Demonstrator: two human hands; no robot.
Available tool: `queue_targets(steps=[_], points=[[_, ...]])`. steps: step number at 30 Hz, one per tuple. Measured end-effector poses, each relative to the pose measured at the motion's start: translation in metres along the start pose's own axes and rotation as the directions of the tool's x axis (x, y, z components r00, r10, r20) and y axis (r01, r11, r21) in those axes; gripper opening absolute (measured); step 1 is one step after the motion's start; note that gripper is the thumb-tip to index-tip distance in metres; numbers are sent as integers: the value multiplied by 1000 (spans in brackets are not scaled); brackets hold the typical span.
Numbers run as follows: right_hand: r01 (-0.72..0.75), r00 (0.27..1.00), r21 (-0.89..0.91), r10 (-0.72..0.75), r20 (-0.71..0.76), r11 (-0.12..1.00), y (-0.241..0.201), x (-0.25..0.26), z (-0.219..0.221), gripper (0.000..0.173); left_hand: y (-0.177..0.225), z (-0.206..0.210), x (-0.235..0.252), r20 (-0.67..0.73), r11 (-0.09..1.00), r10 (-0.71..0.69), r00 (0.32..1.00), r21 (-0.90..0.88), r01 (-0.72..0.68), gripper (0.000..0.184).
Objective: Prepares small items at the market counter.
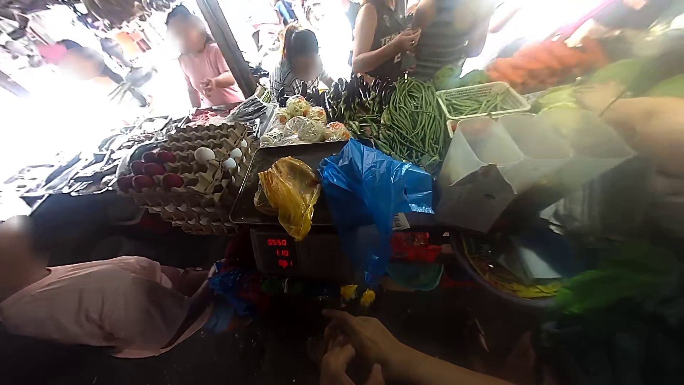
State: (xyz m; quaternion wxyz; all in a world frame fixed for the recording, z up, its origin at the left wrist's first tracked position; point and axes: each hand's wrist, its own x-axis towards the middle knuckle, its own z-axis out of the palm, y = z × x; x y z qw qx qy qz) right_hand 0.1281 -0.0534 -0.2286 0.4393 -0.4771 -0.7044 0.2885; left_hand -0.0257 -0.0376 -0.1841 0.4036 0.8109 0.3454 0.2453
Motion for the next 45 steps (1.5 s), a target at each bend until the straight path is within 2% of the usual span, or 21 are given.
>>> queue_targets(steps=[5, 19, 23, 26, 31, 37, 41, 45], points=[[1, 1000, 34, -1, 7, 999, -4, -1, -5, 60, 5, 0, 0, 0, 1000, 6, 1000, 15, -6, 27], [-15, 1000, -90, 13, -23, 996, 0, -1, -12, 51, 3, 2, 5, 26, 999, 35, 999, -12, -34, 23], [-86, 996, -85, 85, -20, 993, -1, 0, -11, 58, 2, 5, 4, -3, 999, -22, 1000, -31, 22, 30], [-170, 985, -47, 169, -28, 984, -2, 0, -9, 69, 2, 5, 4, 59, 996, -59, 997, -69, 63, 41], [-126, 991, -81, 121, -55, 989, -1, 0, -10, 58, 7, 7, 7, 91, 985, -121, 988, -113, 131, 39], [-45, 998, -43, 43, -51, 998, 2, -6, -12, 69, 7, 10, 7, 104, 975, -127, 986, -168, 143, 34], [41, 987, -162, -66, -149, 986, 8, -4, -10, 54, 9, 7, 9, 100, 968, -127, 987, -205, 145, 31], [56, 981, -239, -97, -167, 970, 8, -2, -11, 48, 8, 5, 10, 102, 980, -93, 990, -164, 109, 28]])
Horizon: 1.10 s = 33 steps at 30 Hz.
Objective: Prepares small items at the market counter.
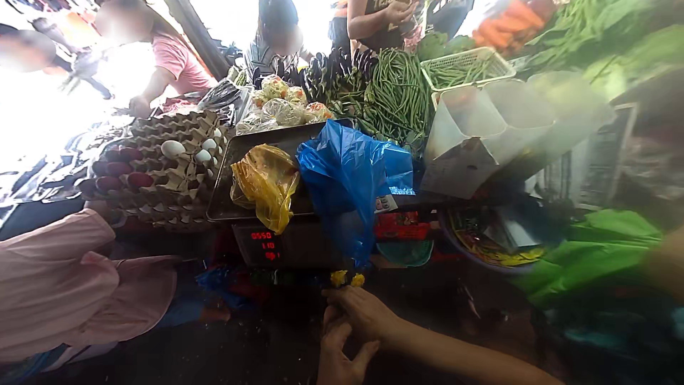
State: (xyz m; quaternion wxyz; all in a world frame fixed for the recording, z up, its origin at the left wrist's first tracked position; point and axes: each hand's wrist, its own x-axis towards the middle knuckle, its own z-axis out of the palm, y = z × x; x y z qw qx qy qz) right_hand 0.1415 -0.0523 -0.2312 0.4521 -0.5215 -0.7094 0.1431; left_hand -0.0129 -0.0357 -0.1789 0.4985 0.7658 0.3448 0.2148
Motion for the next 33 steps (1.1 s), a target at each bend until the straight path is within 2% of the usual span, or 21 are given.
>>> queue_targets(steps=[6, 10, 13, 16, 21, 25, 28, 33], points=[[27, 1000, -128, -25, 17, 991, 2, 1, -1, 38, -7, -2, 4, 14, 992, 74, 997, 102, -75, 19], [-22, 1000, -177, 24, 12, 984, -1, -2, -5, 24, -6, -6, 10, 92, 984, 114, 989, 127, -125, 12], [-107, 994, -197, 97, -58, 975, -5, -1, -3, 16, -2, -15, 16, 199, 973, 165, 966, 125, -192, 19], [-179, 983, -191, 167, -77, 965, -15, 4, -3, 17, 11, -30, 16, 340, 982, 134, 931, 82, -172, 33], [-209, 978, -152, 204, -48, 966, -40, -1, 3, 24, 11, -32, 4, 182, 986, 134, 974, 72, -149, 28], [-254, 967, -123, 256, -7, 959, -45, -10, 9, 25, 11, -34, -4, 228, 976, 158, 961, 108, -186, 21], [-263, 964, -126, 265, -2, 957, -51, -8, 14, 23, 22, -44, -8, 298, 988, 110, 948, 71, -137, 36], [-241, 968, -137, 248, 36, 961, -62, -1, 20, 25, -1, -45, -18, 170, 988, 151, 974, 14, -156, 28]])
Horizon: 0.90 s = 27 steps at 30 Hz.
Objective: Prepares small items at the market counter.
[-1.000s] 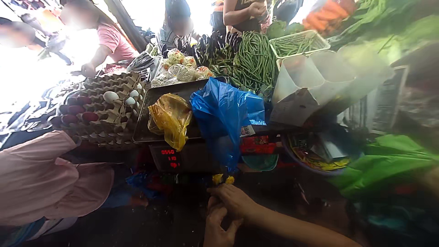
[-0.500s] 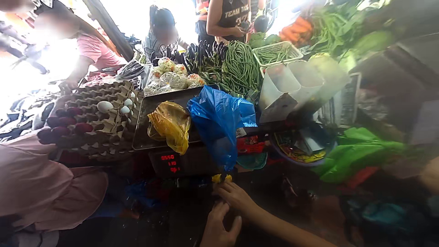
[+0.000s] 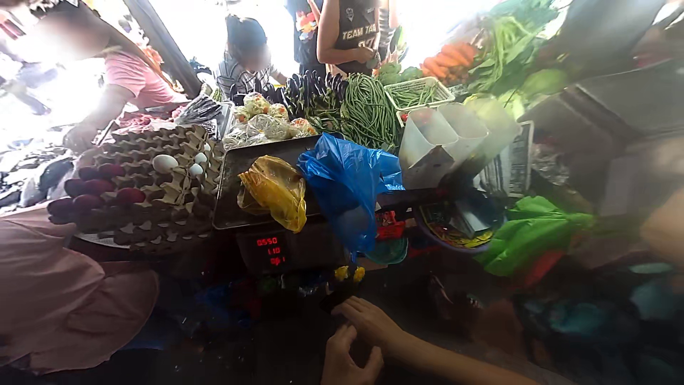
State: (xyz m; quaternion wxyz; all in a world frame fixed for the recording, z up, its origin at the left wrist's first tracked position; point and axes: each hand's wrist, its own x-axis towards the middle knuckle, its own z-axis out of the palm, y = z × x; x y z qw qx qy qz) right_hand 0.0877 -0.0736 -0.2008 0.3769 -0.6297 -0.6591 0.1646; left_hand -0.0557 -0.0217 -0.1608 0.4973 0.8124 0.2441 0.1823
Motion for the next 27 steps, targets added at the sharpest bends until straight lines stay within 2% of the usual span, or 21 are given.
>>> queue_targets(steps=[3, 6, 9, 12, 14, 15, 18, 20, 22, 23, 27], points=[[61, 996, -65, -64, -58, 996, -1, 2, 7, 21, -2, -3, -7, -15, 1000, 31, 999, -1, -31, 25], [104, 991, -57, -109, -81, 993, -2, 4, 18, 16, -9, -3, -17, -35, 999, 48, 998, 13, -48, 36], [99, 994, 69, -102, 38, 993, -8, 7, 23, 19, -10, -1, -27, -137, 1000, 5, 991, 26, -1, 34], [46, 964, 274, -115, 241, 961, -14, 12, 18, 26, -9, -1, -35, -208, 998, -31, 978, 41, 40, 22], [59, 950, 325, -153, 271, 944, -13, 12, 21, 31, -11, -1, -41, -224, 997, -38, 974, 52, 51, 19], [101, 958, 290, -171, 230, 952, -12, 11, 25, 29, -12, -1, -43, -224, 998, -45, 974, 35, 54, 21], [220, 972, -7, -219, 81, 975, -10, 12, 32, 23, -13, 3, -47, -225, 994, -92, 970, -77, 76, 34], [197, 975, 1, -196, 107, 980, -11, 11, 29, 22, -19, 7, -47, -220, 991, -99, 970, -110, 76, 39], [132, 973, 123, -152, 175, 984, -12, 8, 29, 21, -13, 8, -46, -222, 989, -127, 967, -106, 106, 36], [128, 974, 128, -149, 169, 983, -12, 6, 31, 22, -11, 7, -47, -222, 988, -139, 965, -98, 120, 32], [222, 974, -40, -220, 57, 974, -12, 3, 37, 23, -8, 5, -52, -195, 988, -142, 971, -83, 128, 32]])
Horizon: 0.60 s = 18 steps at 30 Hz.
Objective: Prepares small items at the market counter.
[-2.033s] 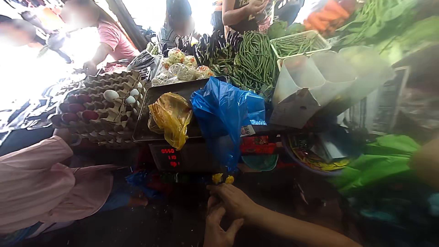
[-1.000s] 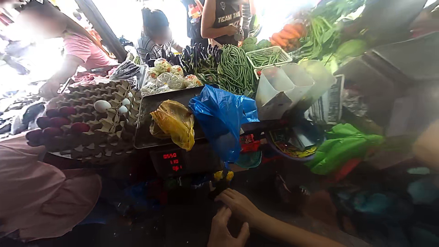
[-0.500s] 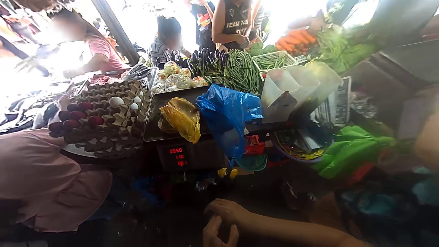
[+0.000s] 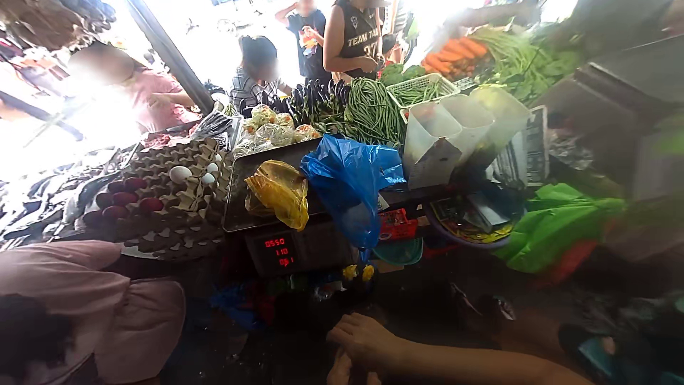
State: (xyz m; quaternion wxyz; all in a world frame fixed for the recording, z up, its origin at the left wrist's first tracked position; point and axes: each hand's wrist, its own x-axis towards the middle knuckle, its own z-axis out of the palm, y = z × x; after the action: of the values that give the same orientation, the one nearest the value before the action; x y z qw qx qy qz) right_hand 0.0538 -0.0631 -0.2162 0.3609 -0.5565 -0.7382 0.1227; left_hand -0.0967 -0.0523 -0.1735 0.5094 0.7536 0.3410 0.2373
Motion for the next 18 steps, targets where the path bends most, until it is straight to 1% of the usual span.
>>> queue_targets(steps=[1, 2, 4, 5, 6, 7, 8, 9, 10, 11, 12, 15, 17, 18], points=[[-25, 999, 37, 23, 31, 999, -2, 0, -1, 22, 0, 1, -1, -1, 1000, 0, 1000, -8, 0, 34], [-79, 992, 115, 67, 104, 990, -4, 1, -3, 22, -2, 2, -2, -14, 1000, 1, 1000, -11, -1, 36], [-210, 953, 254, 140, 269, 944, -8, 4, -9, 26, -3, 3, -3, -47, 1000, -12, 999, -21, 11, 34], [-231, 944, 275, 146, 297, 933, -7, 4, -8, 27, -2, 3, -3, -53, 999, -28, 998, -33, 26, 32], [-209, 952, 261, 135, 275, 942, -5, 3, -5, 26, 0, 3, -3, -53, 998, -45, 998, -45, 43, 31], [-158, 970, 207, 114, 213, 966, -5, 2, -3, 24, 0, 3, -4, -48, 997, -55, 997, -53, 52, 31], [-124, 982, 139, 102, 157, 982, -6, 3, -2, 23, 1, 2, -5, -35, 996, -61, 997, -65, 59, 34], [-117, 985, 84, 105, 134, 990, -7, 4, -3, 23, -1, 2, -6, -22, 994, -64, 998, -84, 62, 38], [-130, 983, 64, 119, 143, 990, -8, 6, -5, 24, -3, 2, -6, -8, 992, -66, 998, -106, 65, 43], [-151, 976, 75, 137, 168, 986, -9, 7, -6, 25, -2, 2, -6, -3, 991, -65, 998, -119, 64, 46], [-175, 966, 111, 150, 209, 978, -10, 8, -9, 25, 0, 2, -5, -7, 990, -64, 998, -130, 63, 46], [-189, 950, 159, 139, 279, 969, -9, 9, -11, 29, 1, -1, -2, -13, 989, -69, 998, -131, 67, 34], [-176, 958, 93, 149, 246, 980, -7, 8, -10, 27, -7, -1, -1, 6, 989, -50, 999, -140, 50, 34], [-178, 959, 50, 161, 234, 983, -6, 8, -10, 27, -12, 0, -1, 17, 989, -42, 999, -144, 44, 37]])
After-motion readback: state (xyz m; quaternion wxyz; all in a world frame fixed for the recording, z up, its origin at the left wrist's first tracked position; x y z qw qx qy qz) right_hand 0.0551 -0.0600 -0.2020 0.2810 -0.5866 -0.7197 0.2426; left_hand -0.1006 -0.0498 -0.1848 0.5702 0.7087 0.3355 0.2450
